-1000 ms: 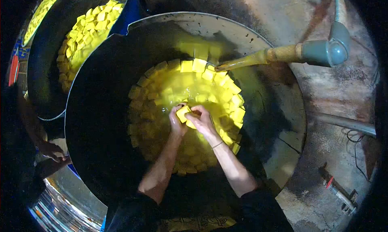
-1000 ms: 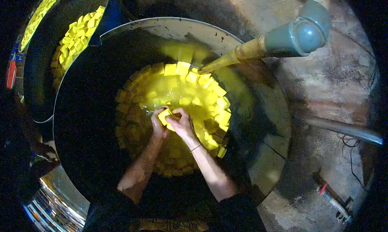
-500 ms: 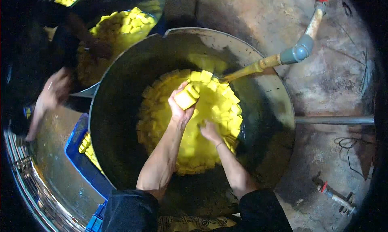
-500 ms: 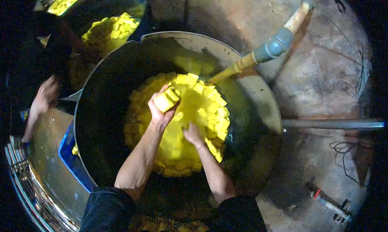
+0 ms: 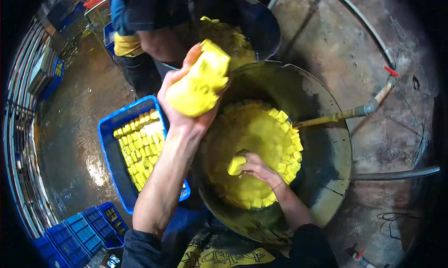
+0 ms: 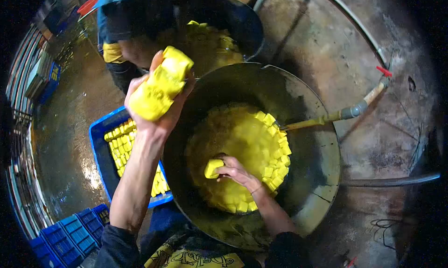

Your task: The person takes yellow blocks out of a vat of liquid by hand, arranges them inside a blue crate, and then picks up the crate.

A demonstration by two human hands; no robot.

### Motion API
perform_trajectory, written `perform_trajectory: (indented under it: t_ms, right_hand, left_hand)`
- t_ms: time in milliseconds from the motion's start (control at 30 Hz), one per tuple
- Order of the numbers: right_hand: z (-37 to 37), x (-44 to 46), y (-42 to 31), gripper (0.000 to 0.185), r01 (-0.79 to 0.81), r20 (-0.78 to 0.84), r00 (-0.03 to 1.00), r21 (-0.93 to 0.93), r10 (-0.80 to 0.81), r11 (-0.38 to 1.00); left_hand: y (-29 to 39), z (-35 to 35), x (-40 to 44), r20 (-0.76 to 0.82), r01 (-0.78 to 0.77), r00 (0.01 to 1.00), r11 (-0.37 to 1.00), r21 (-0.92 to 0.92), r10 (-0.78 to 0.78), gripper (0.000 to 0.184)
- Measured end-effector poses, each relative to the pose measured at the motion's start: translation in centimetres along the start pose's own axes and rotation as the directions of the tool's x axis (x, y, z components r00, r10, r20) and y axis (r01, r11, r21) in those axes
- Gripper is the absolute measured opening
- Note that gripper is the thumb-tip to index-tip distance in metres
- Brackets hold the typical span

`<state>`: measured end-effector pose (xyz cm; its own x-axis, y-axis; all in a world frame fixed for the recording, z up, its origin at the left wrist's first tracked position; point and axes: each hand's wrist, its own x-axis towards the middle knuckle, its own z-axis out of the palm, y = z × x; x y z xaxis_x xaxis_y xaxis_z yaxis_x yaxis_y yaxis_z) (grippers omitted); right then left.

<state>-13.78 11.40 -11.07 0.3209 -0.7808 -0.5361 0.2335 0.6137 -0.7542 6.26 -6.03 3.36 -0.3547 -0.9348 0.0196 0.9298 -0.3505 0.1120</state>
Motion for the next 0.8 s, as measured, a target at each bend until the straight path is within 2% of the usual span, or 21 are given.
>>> perform_trajectory:
  t_ms: [33, 67, 100, 167, 233, 267, 300, 333, 367, 433, 467, 500, 567, 600, 633, 700, 733, 767, 800]
  right_hand:
    - [2.8, -0.5, -2.7, 0.036, 0.060, 0.112, 0.992, 0.058, -0.066, 0.996]
    - [6.4, -1.2, -5.4, 0.038, 0.156, 0.083, 0.985, -0.078, -0.150, 0.985]
    - [10.2, -1.8, -7.6, 0.040, 0.246, 0.068, 0.969, -0.210, -0.237, 0.946]
    - [16.4, -2.0, -9.3, 0.036, 0.385, 0.096, 0.921, -0.355, -0.377, 0.852]
    - [22.0, -1.6, -9.7, 0.036, 0.306, 0.002, 0.944, -0.381, -0.330, 0.873]
    - [23.8, -0.5, -8.9, 0.033, 0.367, 0.029, 0.909, -0.532, -0.417, 0.763]
    - [25.3, 0.8, -7.9, 0.032, 0.409, 0.074, 0.869, -0.665, -0.490, 0.625]
    - [26.1, 2.5, -6.4, 0.033, 0.467, 0.169, 0.771, -0.806, -0.614, 0.364]
    - [27.2, 3.5, -4.8, 0.054, 0.298, 0.136, 0.815, -0.932, -0.563, 0.206]
    - [29.3, 5.5, -2.4, 0.078, 0.144, 0.056, 0.805, -0.984, -0.591, 0.103]
    - [29.8, 6.3, -1.5, 0.101, 0.134, 0.079, 0.843, -0.989, -0.533, 0.064]
    - [30.3, 7.2, -0.4, 0.108, 0.127, 0.045, 0.897, -0.979, -0.441, 0.159]
    - [29.2, 10.5, 4.2, 0.110, 0.188, 0.144, 0.981, -0.882, -0.133, 0.431]
    - [28.9, 12.4, 6.1, 0.094, 0.227, 0.241, 0.970, -0.836, -0.039, 0.500]
    - [29.1, 14.0, 7.8, 0.094, 0.227, 0.256, 0.967, -0.834, -0.013, 0.502]
    - [29.6, 16.5, 10.9, 0.076, -0.070, 0.240, 0.925, -0.654, 0.294, 0.754]
    - [30.4, 17.7, 12.3, 0.064, -0.162, 0.195, 0.923, -0.584, 0.331, 0.795]
    - [30.9, 19.2, 13.8, 0.062, -0.349, 0.185, 0.879, -0.379, 0.439, 0.857]
    - [31.6, 20.6, 14.8, 0.061, -0.436, 0.153, 0.850, -0.332, 0.504, 0.837]
  left_hand:
    - [1.8, -1.2, -1.6, -0.001, -0.038, 0.999, 0.999, -0.027, 0.038, 0.050]
    - [3.2, -2.8, -3.0, -0.067, -0.058, 0.996, 0.998, 0.039, 0.060, 0.052]
    - [4.9, -5.4, -4.6, 0.035, -0.015, 0.999, 0.993, 0.119, 0.010, 0.052]
    - [6.1, -8.5, -7.7, -0.153, -0.102, 0.981, 0.987, 0.125, 0.121, 0.053]
    - [6.8, -11.6, -10.7, -0.346, -0.087, 0.930, 0.990, 0.113, 0.121, 0.049]
    - [7.1, -12.8, -12.4, -0.401, -0.054, 0.911, 0.993, 0.106, 0.093, 0.048]
    - [7.7, -13.7, -14.1, -0.388, -0.036, 0.919, 0.993, 0.113, 0.078, 0.045]
    - [7.7, -15.2, -15.8, -0.387, -0.025, 0.921, 0.998, 0.066, 0.049, 0.049]
    - [7.7, -16.8, -17.3, -0.386, -0.016, 0.922, 1.000, 0.019, 0.022, 0.053]
    - [8.4, -19.2, -19.9, -0.384, -0.014, 0.923, 0.998, -0.063, -0.012, 0.052]
    - [9.0, -20.4, -21.3, -0.367, 0.005, 0.929, 0.996, -0.094, -0.039, 0.050]
    - [9.7, -20.8, -22.7, -0.364, 0.023, 0.929, 0.991, -0.134, -0.071, 0.051]
    - [10.6, -22.4, -24.9, -0.501, -0.015, 0.857, 0.969, -0.249, -0.116, 0.058]
    - [10.9, -24.2, -25.8, -0.525, -0.009, 0.846, 0.982, -0.187, -0.093, 0.074]
    - [12.0, -25.3, -26.7, -0.542, -0.034, 0.837, 0.981, -0.190, -0.076, 0.074]
    - [14.5, -27.4, -28.3, -0.746, 0.033, 0.664, 0.998, -0.047, -0.057, 0.083]
    - [16.3, -27.6, -28.9, -0.786, 0.078, 0.616, 0.997, -0.010, -0.056, 0.089]
    - [17.8, -27.7, -29.1, -0.847, 0.094, 0.531, 0.995, 0.014, -0.038, 0.093]
    - [19.1, -28.9, -29.6, -0.851, 0.105, 0.525, 0.994, 0.040, -0.022, 0.092]
